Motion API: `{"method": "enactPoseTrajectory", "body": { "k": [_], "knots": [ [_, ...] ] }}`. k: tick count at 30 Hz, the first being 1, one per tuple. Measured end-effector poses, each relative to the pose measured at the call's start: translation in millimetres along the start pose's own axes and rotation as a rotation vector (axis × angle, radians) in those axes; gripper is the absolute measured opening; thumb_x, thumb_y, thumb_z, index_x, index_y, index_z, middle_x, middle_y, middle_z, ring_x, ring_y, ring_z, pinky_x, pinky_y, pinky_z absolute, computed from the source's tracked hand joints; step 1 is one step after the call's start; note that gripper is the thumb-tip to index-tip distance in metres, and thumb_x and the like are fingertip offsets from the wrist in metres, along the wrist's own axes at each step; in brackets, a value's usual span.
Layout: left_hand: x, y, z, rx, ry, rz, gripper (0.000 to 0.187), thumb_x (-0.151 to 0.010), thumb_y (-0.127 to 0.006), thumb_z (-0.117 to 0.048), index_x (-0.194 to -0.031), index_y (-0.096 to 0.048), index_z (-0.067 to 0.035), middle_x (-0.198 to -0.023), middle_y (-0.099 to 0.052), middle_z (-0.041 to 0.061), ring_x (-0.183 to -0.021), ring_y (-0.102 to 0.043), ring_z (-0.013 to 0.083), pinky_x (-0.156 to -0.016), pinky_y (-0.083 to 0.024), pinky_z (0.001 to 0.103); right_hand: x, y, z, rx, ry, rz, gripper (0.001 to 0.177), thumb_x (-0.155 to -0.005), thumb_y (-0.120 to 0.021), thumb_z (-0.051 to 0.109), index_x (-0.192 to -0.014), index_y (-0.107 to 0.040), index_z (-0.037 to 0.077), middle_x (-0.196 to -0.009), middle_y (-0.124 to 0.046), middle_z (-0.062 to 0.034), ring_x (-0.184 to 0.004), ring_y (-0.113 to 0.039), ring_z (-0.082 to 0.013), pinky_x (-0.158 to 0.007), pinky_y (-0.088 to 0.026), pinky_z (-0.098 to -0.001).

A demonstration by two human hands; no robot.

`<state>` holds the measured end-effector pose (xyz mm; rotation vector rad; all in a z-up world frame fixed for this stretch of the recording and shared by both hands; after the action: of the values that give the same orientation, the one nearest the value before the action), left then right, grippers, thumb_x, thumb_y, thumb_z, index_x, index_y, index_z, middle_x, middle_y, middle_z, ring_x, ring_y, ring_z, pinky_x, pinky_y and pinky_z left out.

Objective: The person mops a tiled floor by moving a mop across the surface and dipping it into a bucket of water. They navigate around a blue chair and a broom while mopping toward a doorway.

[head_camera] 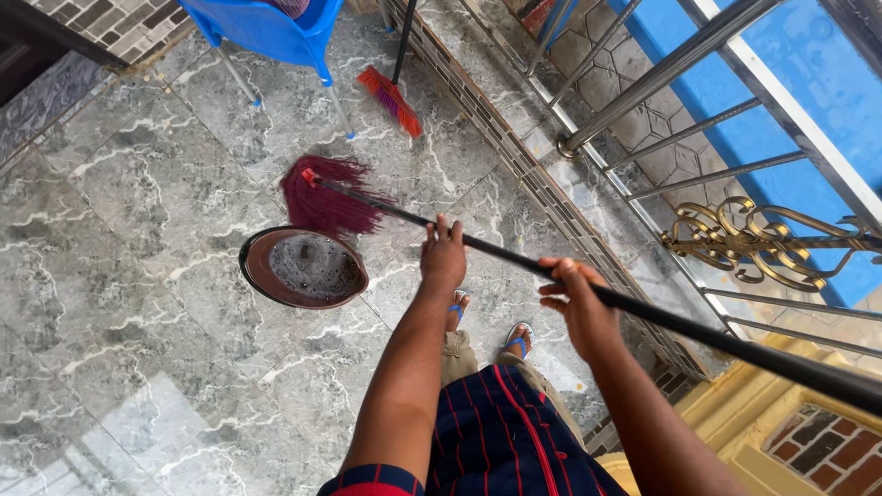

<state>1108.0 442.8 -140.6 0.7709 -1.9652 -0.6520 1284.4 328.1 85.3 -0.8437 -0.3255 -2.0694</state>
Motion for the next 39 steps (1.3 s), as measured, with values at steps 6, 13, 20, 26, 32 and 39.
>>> {"method": "enactPoseTrajectory", "body": {
  "k": [6, 13, 20, 26, 32, 39],
  "knots": [
    [21.7, 16.5, -27.7, -0.108, -0.153, 0.157, 0.059, -0.102, -0.051, -0.026, -0.156, -0.028, -0.028, -0.171, -0.006, 0.009, -0.146, 0.000, 0.0609, -0.116, -0.013, 0.074, 34.0, 16.8, 22.6, 0.074, 0.036, -0.140, 0.028, -0.102, -0.055, 0.026, -0.108, -0.064, 0.000, -0.126, -0.071, -0.0191, -0.100, -0.070, -0.0262, -0.089, -0.059, -0.0405],
    [55.0, 2.3, -138.4, 0.176, -0.706, 0.003, 0.049, -0.095, -0.065, -0.031, -0.137, -0.041, -0.023, -0.150, -0.047, 0.010, -0.145, -0.032, 0.0576, -0.110, -0.026, 0.081, 99.9, 102.2, 111.4, 0.242, 0.400, -0.353, 0.034, -0.117, -0.059, 0.019, -0.093, -0.061, -0.005, -0.095, -0.066, -0.0227, -0.094, -0.075, -0.0299, -0.077, -0.057, -0.0356],
    [82.9, 9.1, -200.8, 0.354, -0.772, 0.089, 0.031, -0.100, -0.058, -0.028, -0.127, -0.046, -0.018, -0.135, -0.062, 0.011, -0.133, -0.054, 0.0455, -0.106, -0.031, 0.083, 101.3, 190.8, 101.3, 0.131, 0.621, -0.476, 0.041, -0.123, -0.044, 0.026, -0.088, -0.048, 0.006, -0.084, -0.056, -0.0162, -0.070, -0.055, -0.0237, -0.066, -0.050, -0.0314],
    [64.6, 4.4, -172.7, 0.163, -0.644, 0.328, 0.024, -0.110, -0.047, -0.026, -0.132, -0.047, -0.017, -0.133, -0.065, 0.016, -0.127, -0.062, 0.0389, -0.115, -0.041, 0.068, 88.4, 158.8, 81.3, 0.075, 0.633, -0.358, 0.043, -0.124, -0.046, 0.025, -0.085, -0.048, 0.006, -0.081, -0.063, -0.0182, -0.069, -0.061, -0.0252, -0.059, -0.047, -0.0293],
    [47.5, 1.1, -67.2, 0.085, -0.470, 0.227, 0.032, -0.106, -0.048, -0.015, -0.138, -0.054, -0.014, -0.147, -0.061, 0.011, -0.132, -0.060, 0.0382, -0.109, -0.051, 0.055, 55.1, 58.8, 37.9, 0.036, 0.333, -0.290, 0.038, -0.115, -0.051, 0.032, -0.086, -0.054, 0.009, -0.091, -0.070, -0.0187, -0.084, -0.067, -0.0237, -0.066, -0.050, -0.0314],
    [40.0, -7.9, 83.5, -0.140, -0.126, -0.048, 0.049, -0.097, -0.061, -0.010, -0.143, -0.045, -0.016, -0.156, -0.038, 0.030, -0.138, -0.040, 0.0558, -0.117, -0.040, 0.055, 58.1, -63.5, -37.5, 0.003, -0.102, 0.027, 0.030, -0.103, -0.049, 0.034, -0.096, -0.063, 0.007, -0.130, -0.070, -0.0104, -0.104, -0.067, -0.0278, -0.086, -0.058, -0.0427]
  ]
}}
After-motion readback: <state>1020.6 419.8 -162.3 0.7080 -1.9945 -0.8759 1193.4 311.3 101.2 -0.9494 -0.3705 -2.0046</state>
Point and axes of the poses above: each hand's wrist, its own x-axis away from the middle knuckle, its own y-axis out of the back of the hand, z = x × y, the point moved 4 cm from there along -x, towards the middle knuckle
